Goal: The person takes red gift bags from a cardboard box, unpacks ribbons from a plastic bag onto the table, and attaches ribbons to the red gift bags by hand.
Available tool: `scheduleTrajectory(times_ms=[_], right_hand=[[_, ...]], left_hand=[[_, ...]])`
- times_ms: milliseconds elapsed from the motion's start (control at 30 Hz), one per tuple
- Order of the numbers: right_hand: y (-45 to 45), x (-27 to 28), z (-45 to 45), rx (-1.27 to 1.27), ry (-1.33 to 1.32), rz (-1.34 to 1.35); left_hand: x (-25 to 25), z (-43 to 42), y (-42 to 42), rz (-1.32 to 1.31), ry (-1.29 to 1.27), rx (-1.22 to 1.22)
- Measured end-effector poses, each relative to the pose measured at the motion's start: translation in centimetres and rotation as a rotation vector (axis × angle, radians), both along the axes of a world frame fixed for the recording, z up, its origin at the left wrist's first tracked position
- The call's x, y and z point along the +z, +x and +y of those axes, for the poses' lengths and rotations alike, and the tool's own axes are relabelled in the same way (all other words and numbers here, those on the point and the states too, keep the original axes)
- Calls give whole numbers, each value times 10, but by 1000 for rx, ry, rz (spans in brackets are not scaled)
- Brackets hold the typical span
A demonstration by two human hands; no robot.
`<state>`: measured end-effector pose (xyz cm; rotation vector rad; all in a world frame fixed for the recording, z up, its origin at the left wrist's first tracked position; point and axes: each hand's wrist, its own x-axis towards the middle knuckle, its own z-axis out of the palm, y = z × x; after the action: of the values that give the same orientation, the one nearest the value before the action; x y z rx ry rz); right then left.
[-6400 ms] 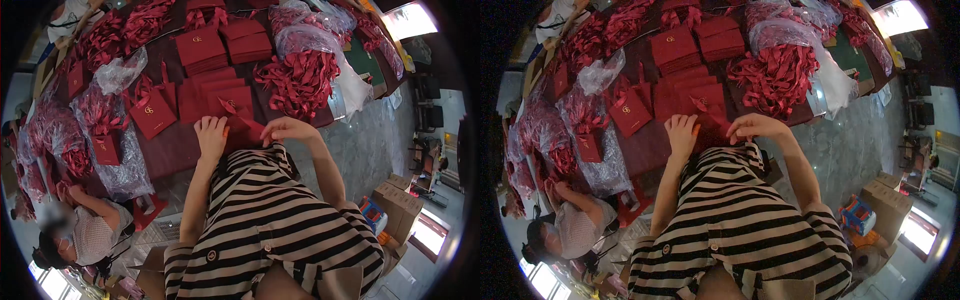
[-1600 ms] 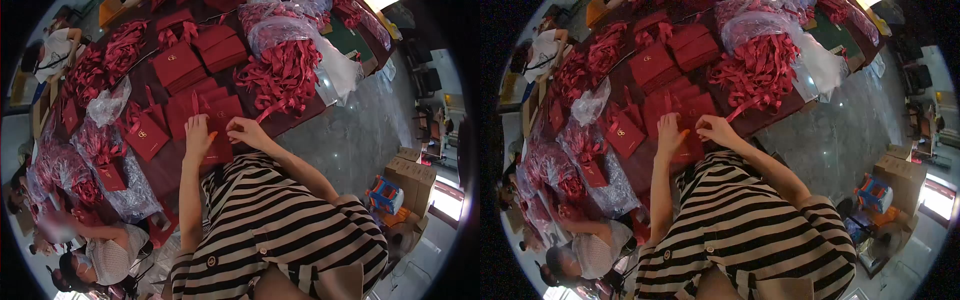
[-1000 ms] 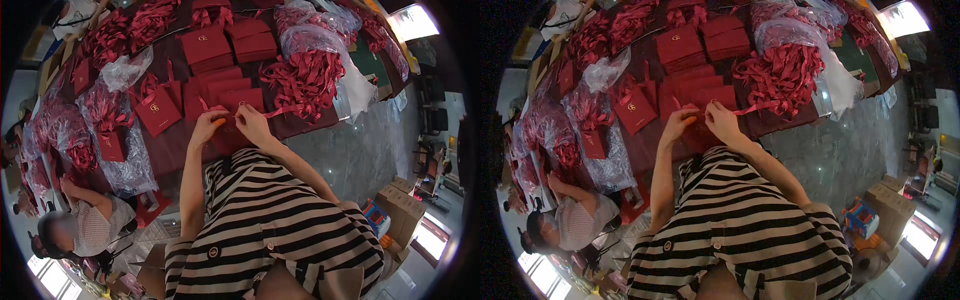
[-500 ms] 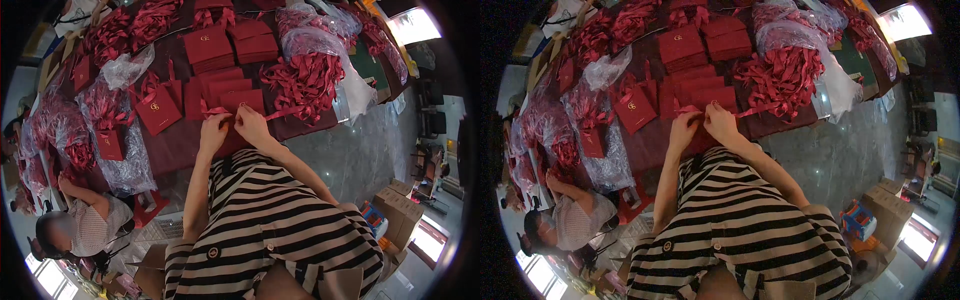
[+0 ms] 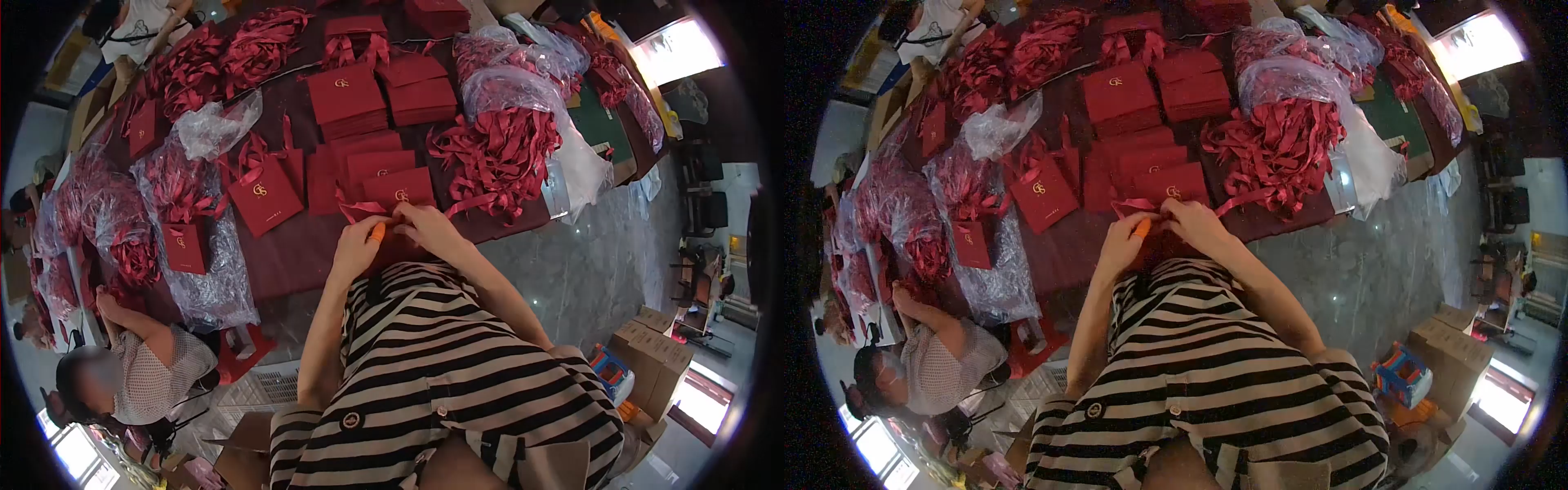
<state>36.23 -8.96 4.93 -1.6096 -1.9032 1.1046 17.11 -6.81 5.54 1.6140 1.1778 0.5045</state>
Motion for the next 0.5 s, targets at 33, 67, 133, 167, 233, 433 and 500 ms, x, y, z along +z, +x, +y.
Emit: scheduleTrajectory(times_ms=[33, 67, 133, 167, 233, 433, 500], right_hand=[[2, 1, -1, 0, 5, 1], [4, 2, -3, 54, 132, -67], [0, 1, -10, 85, 299, -144], [-5, 2, -15, 66, 298, -203], [-11, 0, -20, 2, 304, -213], [1, -9, -17, -22, 253, -58], [8, -4, -17, -15, 158, -47]], left_hand=[[-6, 1, -1, -36, -23, -4], [-9, 2, -1, -73, -46, -8], [-14, 12, -4, -72, -140, -33], [-17, 17, -6, -70, -243, -56], [-23, 32, -10, -86, -240, -161], [-22, 34, -1, -188, -286, -53], [-21, 33, -1, -336, -396, 237]])
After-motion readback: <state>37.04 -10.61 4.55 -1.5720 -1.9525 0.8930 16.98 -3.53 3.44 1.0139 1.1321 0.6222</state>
